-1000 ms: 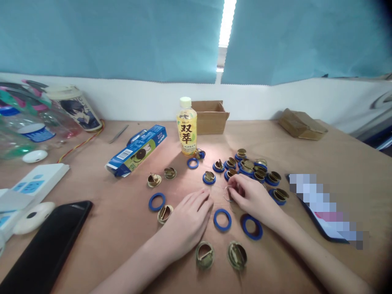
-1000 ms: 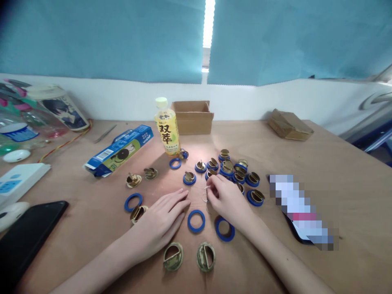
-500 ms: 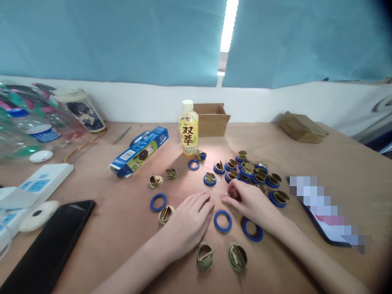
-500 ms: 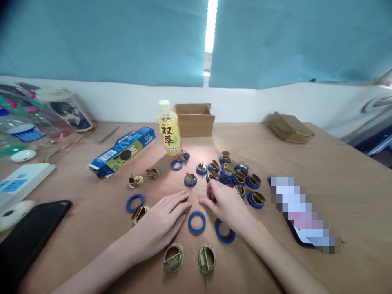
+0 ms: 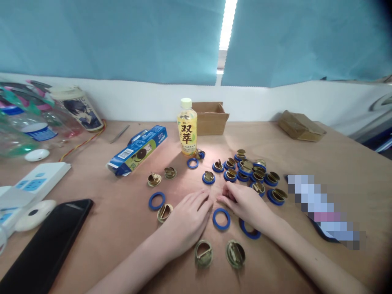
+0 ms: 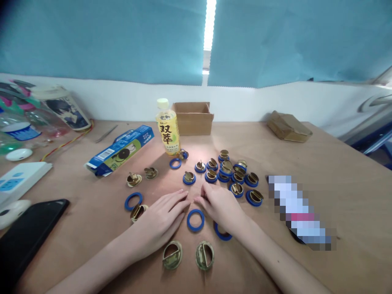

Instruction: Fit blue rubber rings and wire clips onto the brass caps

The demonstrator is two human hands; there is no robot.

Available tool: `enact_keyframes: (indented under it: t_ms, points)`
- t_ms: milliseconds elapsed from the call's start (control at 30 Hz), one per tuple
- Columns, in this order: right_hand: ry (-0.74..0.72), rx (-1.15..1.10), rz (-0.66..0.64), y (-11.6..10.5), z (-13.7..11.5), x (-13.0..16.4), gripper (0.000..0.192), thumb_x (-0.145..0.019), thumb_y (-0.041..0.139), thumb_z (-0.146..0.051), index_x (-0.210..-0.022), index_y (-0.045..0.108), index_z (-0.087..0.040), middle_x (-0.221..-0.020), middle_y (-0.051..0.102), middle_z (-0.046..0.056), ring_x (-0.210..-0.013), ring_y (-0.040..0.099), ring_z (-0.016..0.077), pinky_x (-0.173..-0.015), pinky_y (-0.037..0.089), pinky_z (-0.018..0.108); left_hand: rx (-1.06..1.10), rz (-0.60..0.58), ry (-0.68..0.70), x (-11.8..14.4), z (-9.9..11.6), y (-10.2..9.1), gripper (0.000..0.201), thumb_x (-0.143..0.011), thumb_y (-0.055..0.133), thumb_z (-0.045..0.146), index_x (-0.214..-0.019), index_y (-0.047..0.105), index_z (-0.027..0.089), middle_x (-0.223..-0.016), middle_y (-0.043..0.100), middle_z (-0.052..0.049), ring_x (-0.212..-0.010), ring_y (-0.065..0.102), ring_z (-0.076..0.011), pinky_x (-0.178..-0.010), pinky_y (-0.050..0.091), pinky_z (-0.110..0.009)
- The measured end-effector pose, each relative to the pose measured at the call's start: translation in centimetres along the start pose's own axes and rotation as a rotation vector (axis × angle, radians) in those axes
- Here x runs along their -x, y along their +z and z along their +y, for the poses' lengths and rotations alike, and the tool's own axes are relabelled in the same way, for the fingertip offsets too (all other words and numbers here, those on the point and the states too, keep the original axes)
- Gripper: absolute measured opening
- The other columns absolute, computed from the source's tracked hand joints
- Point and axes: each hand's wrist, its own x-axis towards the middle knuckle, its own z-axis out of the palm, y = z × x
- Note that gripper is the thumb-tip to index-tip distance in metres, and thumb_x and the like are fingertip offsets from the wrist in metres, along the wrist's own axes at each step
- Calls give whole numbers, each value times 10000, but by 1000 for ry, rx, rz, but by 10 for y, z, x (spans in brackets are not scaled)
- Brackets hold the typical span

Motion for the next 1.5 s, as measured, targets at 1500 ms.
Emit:
enact_keyframes:
  t_ms: [1500]
  points:
    - [-175,140,32,0,-2,5,151,-975,471,-233,-828,484,-202,-791,642,56,-698,588,210,-611,367,292,258,-4,-44,1,13,-4,96,-992,476,144,-947,561,149,-1102,700,-147,-1094,670,-288,-931,587,-448]
